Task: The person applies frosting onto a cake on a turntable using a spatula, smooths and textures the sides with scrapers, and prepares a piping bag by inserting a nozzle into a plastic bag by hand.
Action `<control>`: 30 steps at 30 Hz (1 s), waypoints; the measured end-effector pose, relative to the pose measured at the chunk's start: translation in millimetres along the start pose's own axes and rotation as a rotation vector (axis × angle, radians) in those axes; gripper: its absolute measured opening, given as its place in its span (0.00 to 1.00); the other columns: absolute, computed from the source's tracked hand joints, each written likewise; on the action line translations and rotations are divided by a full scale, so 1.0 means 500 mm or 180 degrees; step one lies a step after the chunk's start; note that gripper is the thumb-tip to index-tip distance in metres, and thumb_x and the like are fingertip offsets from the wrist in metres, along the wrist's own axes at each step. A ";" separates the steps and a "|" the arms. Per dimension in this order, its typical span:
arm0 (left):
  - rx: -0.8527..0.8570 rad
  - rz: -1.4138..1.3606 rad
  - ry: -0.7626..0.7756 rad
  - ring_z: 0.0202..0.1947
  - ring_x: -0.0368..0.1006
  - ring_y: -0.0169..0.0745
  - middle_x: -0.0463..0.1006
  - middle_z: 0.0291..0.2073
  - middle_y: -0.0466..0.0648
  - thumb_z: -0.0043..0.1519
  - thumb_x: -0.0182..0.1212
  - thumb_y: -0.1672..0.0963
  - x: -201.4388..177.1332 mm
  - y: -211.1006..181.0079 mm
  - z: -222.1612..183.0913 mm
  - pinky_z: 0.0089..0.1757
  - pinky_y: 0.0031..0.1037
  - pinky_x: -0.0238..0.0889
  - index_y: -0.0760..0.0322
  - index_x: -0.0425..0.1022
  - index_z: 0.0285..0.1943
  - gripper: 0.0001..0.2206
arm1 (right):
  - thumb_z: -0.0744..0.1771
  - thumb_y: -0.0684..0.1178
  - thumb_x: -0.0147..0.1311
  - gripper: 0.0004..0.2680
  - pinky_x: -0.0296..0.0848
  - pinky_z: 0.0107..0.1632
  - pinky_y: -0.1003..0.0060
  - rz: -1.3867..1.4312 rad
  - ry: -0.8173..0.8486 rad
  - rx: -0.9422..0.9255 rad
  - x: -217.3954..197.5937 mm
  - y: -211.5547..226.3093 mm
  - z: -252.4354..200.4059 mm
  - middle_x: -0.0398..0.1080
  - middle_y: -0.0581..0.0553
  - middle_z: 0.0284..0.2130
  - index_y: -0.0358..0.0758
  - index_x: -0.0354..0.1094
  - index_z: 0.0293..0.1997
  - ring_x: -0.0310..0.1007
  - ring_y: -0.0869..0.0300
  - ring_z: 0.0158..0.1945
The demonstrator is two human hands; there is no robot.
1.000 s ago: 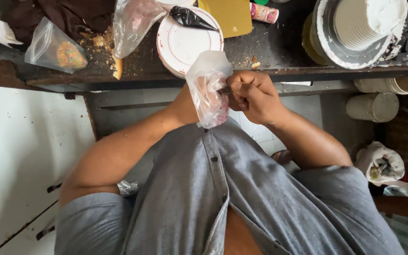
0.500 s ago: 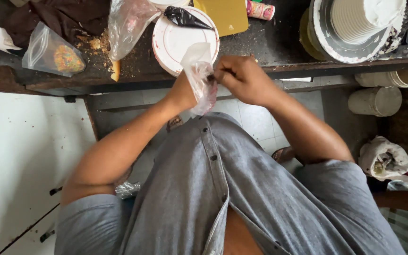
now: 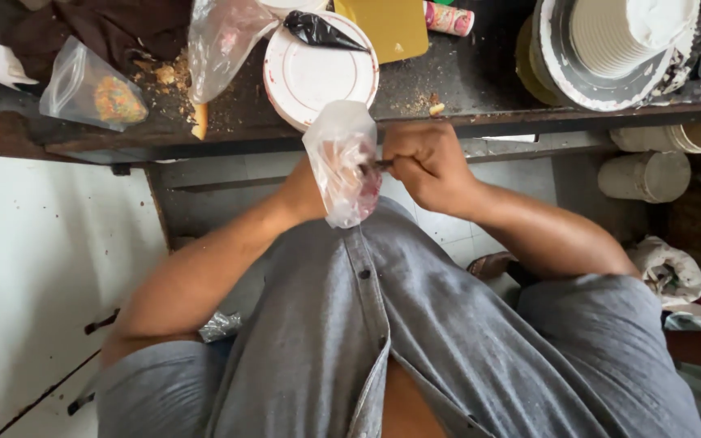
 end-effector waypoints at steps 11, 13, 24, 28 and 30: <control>0.0570 0.0845 0.0226 0.39 0.74 0.42 0.77 0.38 0.48 0.56 0.69 0.59 0.022 -0.018 -0.012 0.42 0.32 0.69 0.65 0.74 0.43 0.10 | 0.61 0.29 0.36 0.08 0.65 0.31 0.65 0.0552 -0.0025 0.0278 -0.012 0.006 -0.047 0.68 0.43 0.24 0.28 0.65 0.30 0.66 0.61 0.26; 0.0480 0.0519 0.0278 0.39 0.74 0.41 0.77 0.38 0.48 0.57 0.69 0.59 0.026 -0.019 -0.016 0.42 0.31 0.69 0.65 0.74 0.45 0.11 | 0.61 0.29 0.37 0.08 0.65 0.31 0.65 0.0592 -0.0081 0.0282 -0.017 0.012 -0.055 0.67 0.42 0.25 0.27 0.65 0.31 0.66 0.61 0.27; 0.0138 -0.0536 0.0412 0.41 0.74 0.34 0.77 0.41 0.46 0.62 0.69 0.59 0.033 -0.028 -0.032 0.43 0.26 0.72 0.68 0.73 0.50 0.12 | 0.61 0.30 0.37 0.08 0.65 0.29 0.66 0.0344 -0.0062 0.0310 -0.041 0.022 -0.064 0.68 0.44 0.23 0.29 0.66 0.30 0.66 0.62 0.25; -0.0456 -0.1494 0.0293 0.34 0.74 0.36 0.77 0.36 0.49 0.64 0.67 0.60 0.046 -0.007 -0.038 0.36 0.29 0.71 0.69 0.72 0.49 0.09 | 0.61 0.29 0.38 0.08 0.66 0.31 0.66 0.0322 -0.0096 0.0219 -0.049 0.023 -0.067 0.68 0.44 0.24 0.28 0.66 0.31 0.67 0.63 0.26; -0.0442 -0.1806 0.0319 0.33 0.73 0.37 0.75 0.35 0.50 0.65 0.66 0.60 0.048 -0.012 -0.041 0.35 0.30 0.70 0.69 0.70 0.49 0.09 | 0.61 0.29 0.37 0.08 0.66 0.30 0.67 0.0394 -0.0111 0.0283 -0.053 0.019 -0.068 0.68 0.43 0.24 0.28 0.66 0.31 0.67 0.62 0.26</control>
Point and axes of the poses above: each hand's wrist, its own z-axis towards the middle knuckle, its own x-axis out of the palm, y = z × x, the point moved 7 cm from there along z, towards the middle knuckle
